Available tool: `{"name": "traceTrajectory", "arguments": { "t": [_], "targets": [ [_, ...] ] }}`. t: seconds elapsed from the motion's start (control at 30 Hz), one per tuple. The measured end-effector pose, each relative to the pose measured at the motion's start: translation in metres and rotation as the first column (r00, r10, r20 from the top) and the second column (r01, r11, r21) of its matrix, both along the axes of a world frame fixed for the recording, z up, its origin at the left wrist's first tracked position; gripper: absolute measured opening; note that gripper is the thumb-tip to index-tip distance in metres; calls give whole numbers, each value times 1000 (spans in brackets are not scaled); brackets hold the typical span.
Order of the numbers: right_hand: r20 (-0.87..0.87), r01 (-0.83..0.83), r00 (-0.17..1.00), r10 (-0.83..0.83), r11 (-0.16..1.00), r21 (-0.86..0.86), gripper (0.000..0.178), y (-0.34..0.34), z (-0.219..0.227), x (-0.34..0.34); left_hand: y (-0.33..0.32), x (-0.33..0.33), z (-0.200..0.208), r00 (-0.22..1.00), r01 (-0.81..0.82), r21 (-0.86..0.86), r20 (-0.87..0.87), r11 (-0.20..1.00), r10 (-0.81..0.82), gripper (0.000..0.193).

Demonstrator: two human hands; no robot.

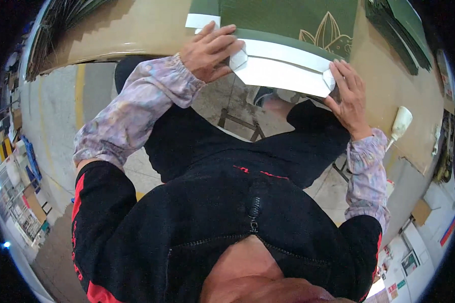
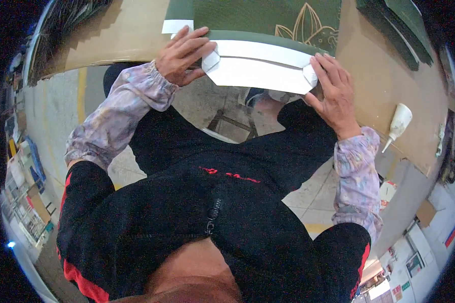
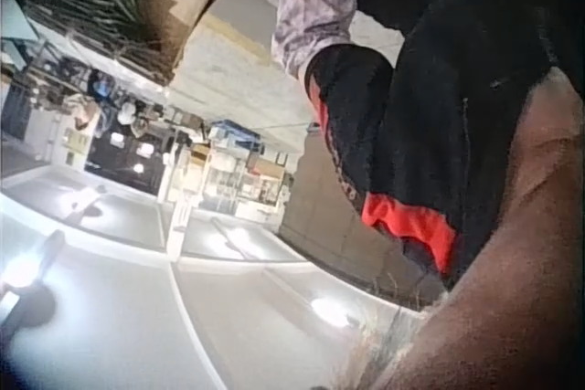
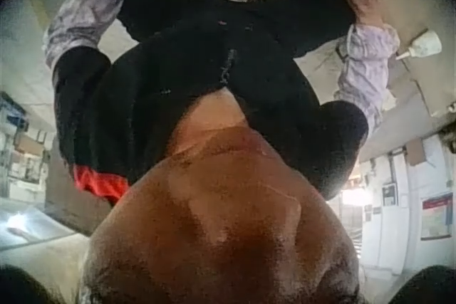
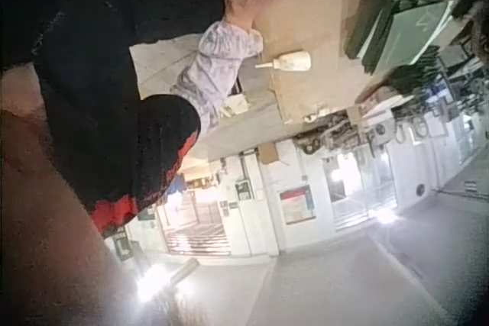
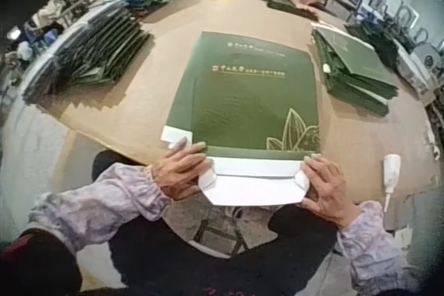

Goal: Applying glue to the edges of paper bag components and folding them to assemble the bags.

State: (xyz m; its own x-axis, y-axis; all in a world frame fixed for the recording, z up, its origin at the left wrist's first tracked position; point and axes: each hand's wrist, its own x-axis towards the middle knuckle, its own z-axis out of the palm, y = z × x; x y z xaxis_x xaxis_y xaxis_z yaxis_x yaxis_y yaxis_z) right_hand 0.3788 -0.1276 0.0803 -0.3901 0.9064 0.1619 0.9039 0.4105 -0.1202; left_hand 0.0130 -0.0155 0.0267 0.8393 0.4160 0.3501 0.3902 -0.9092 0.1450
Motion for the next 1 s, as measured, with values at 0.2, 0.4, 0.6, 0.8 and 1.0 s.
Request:
{"name": "traceTrajectory", "arguments": {
  "t": [0.2, 0.4, 0.6, 0.8, 1.0],
  "targets": [
    [27, 17, 999, -17, 1000, -10, 66, -1, -2, -2, -5, 0, 2, 1000, 16, -27, 20, 1000, -15, 56],
    [-144, 17, 989, -12, 999, 32, 64, -1, -11, 2, -5, 1, -5, 998, 2, 42, 63, 999, -4, 44],
    [-161, -64, 984, 73, 996, 61, 47, 1, -11, 3, -8, 3, 3, 997, -9, -24, 79, 1000, 11, 44],
    [-104, -47, 993, 52, 998, 49, 36, 0, -9, 4, -7, 5, 5, 996, -16, -56, 82, 998, 20, 43],
    [-83, -42, 995, 46, 998, 45, 32, 0, -8, 2, -5, 3, 5, 996, -2, -100, 85, 995, 10, 39]
  ]
}}
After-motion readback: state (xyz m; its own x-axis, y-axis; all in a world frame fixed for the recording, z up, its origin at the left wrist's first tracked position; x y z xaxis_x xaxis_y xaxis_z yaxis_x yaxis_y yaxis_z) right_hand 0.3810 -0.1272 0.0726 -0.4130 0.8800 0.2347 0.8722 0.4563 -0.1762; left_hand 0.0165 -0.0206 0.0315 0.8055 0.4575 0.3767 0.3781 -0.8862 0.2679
